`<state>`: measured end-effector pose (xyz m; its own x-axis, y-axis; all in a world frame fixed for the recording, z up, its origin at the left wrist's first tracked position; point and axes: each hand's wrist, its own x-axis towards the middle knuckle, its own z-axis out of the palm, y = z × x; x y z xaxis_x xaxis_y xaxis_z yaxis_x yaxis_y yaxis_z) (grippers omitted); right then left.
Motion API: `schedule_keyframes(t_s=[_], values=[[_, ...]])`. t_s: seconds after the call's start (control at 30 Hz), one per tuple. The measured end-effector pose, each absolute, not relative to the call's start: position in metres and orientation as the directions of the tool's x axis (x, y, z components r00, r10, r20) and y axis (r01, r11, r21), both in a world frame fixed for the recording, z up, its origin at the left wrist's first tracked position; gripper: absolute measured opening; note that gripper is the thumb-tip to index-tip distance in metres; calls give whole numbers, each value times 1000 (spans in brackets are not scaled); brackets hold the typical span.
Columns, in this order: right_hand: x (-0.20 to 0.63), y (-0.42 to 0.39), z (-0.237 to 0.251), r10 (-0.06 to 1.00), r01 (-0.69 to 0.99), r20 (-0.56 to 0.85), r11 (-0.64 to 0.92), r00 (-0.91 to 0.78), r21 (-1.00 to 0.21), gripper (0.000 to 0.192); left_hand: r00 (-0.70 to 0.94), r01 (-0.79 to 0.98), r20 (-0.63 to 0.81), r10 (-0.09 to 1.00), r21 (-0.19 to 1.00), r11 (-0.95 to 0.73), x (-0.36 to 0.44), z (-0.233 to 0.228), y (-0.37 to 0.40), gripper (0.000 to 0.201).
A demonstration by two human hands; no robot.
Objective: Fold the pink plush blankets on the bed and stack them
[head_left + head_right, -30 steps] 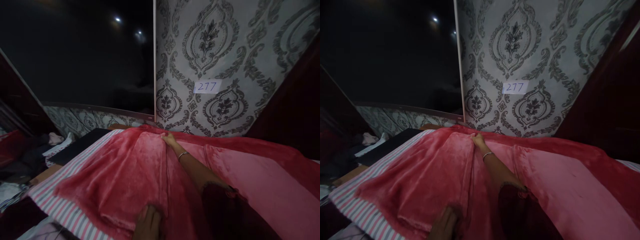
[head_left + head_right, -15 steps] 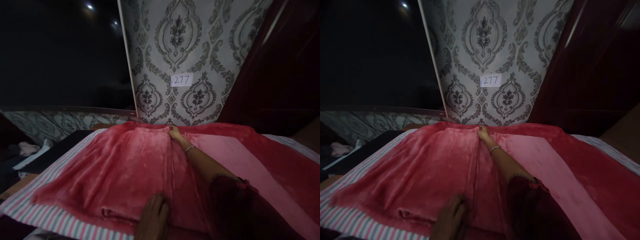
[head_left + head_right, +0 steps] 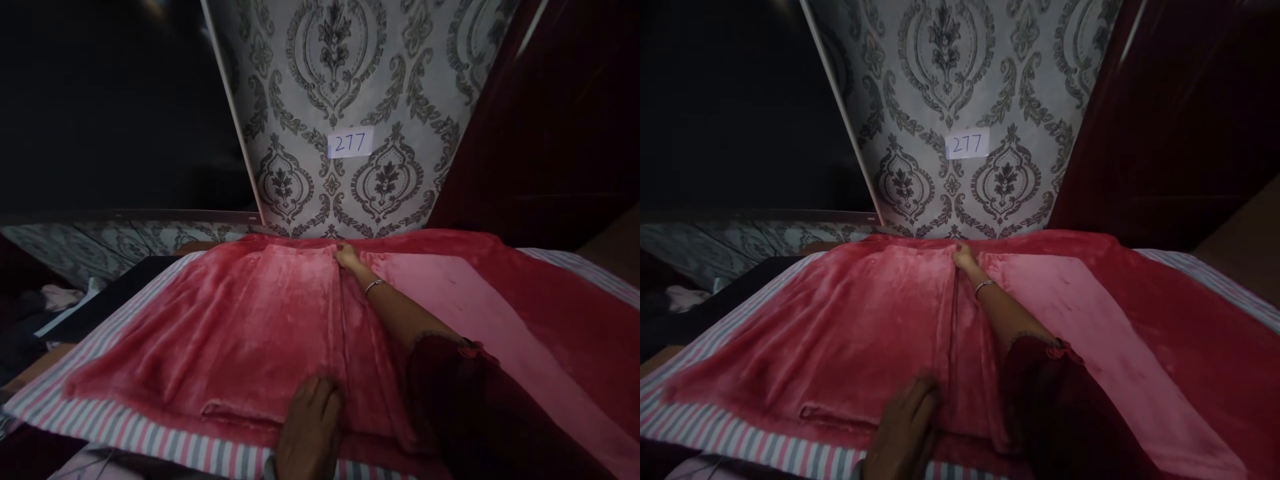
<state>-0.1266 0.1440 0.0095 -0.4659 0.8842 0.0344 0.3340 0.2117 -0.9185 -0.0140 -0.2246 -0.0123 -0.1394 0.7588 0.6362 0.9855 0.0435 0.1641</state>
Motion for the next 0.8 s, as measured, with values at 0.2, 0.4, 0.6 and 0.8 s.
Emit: schedule_keyframes(t_s=[0.2, 0.4, 0.6, 0.8], values=[[-120, 146, 12, 881, 367, 61, 257, -469, -894, 55, -88, 980, 624, 776, 195, -46, -18, 4, -229, 46], [-100, 147, 14, 893, 453, 94, 312, -440, -835, 48, -30, 983, 495, 868, 172, -64, -13, -4, -223, 46], [-89, 136, 24, 875, 510, 111, 373, -471, -775, 49, -28, 986, 524, 851, 152, -61, -7, 2, -221, 39], [-66, 105, 35, 816, 555, 56, 439, -575, -707, 72, -75, 986, 473, 878, 169, -6, 6, 5, -211, 23]])
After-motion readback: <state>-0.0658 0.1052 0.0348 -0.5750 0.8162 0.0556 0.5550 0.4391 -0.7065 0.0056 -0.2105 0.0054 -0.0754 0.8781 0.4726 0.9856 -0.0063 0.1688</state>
